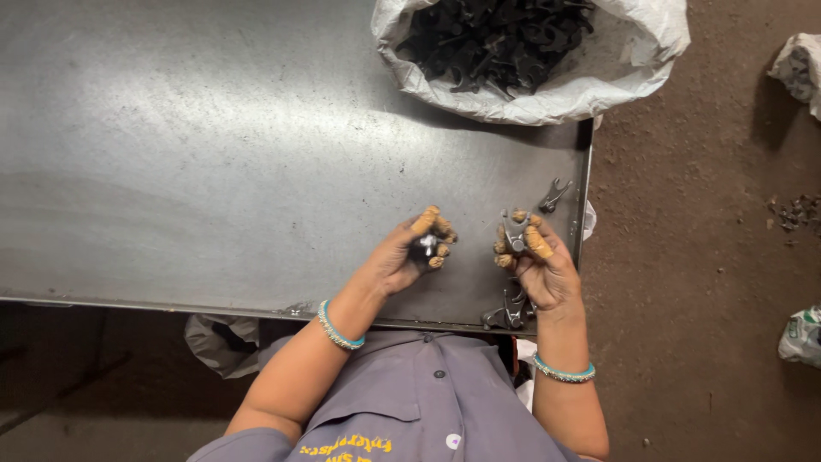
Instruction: The person sorts small dark metal castings at a work table, picking pieces one at a time from a pile and a large sack, turning and handling each piece in both hands, and placing pieces back on the table in groups. At the end the person reaches toward another table where a coworker handles similar castings.
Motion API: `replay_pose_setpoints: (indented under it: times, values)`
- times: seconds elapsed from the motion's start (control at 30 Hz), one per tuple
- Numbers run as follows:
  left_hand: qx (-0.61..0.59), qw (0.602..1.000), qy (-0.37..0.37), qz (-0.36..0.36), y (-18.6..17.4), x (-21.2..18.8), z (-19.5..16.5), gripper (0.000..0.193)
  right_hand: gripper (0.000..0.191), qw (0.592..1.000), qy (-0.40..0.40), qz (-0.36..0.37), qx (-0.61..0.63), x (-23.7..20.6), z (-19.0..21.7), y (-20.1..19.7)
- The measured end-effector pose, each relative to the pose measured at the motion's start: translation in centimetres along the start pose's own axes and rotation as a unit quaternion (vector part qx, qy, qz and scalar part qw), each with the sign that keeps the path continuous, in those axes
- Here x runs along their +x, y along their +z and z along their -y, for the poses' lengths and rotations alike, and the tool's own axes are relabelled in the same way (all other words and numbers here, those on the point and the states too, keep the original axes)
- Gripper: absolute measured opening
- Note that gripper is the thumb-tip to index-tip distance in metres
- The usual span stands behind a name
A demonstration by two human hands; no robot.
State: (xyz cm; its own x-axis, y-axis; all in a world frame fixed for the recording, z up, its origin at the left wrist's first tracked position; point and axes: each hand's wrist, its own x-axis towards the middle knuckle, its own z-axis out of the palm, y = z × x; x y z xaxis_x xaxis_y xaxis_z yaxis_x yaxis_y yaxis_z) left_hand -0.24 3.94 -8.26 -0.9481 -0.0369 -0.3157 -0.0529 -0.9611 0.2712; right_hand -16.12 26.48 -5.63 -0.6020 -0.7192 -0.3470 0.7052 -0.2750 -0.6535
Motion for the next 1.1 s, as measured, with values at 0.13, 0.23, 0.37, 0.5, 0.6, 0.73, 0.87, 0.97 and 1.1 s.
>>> replay_pose_setpoints:
  times: [0.13, 0.23, 0.37, 0.5, 0.6, 0.73, 0.87, 0.97, 1.1]
  values:
    - [0.029, 1.000, -0.006, -0.002, -0.5, 0.2, 0.5, 0.032, 0.046, 0.999, 0.032, 0.031, 0.022, 0.5, -1.3, 0.0]
    - [0.032, 0.999, -0.005, -0.006, -0.8, -0.2, 0.2, 0.033, 0.051, 0.996, 0.055, 0.047, 0.052, 0.3, -1.4, 0.3]
    - [0.032, 0.999, -0.001, -0.008, -0.7, -0.7, -0.1, 0.034, 0.053, 0.993, 0.074, 0.052, 0.080, 0.0, -1.3, 1.1]
    - [0.048, 0.999, -0.002, -0.008, 0.0, -1.0, -0.1, 0.035, 0.049, 0.995, 0.071, 0.043, 0.060, -0.1, -1.1, 2.2]
    - [0.078, 0.997, -0.008, -0.018, 0.9, -1.0, 0.2, 0.034, 0.035, 0.999, 0.031, 0.004, -0.014, -0.4, -1.4, 3.5]
    - [0.105, 0.986, -0.113, -0.062, 1.7, -0.6, 1.2, 0.052, 0.031, 0.951, -0.111, 0.021, -0.289, -1.3, -2.2, 6.2]
    - [0.069, 0.990, -0.124, -0.003, 0.9, -0.5, 1.3, 0.046, 0.042, 0.743, -0.235, -0.153, -0.607, 0.1, 0.3, 7.2]
    - [0.087, 0.991, -0.100, -0.001, 0.2, -0.9, 0.9, 0.036, 0.073, 0.486, -0.341, -0.268, -0.759, 2.3, 1.8, 6.3]
    - [0.100, 0.991, -0.085, -0.010, 0.3, -1.5, 0.2, 0.036, 0.072, 0.627, -0.249, -0.302, -0.673, 4.3, 2.4, 3.1]
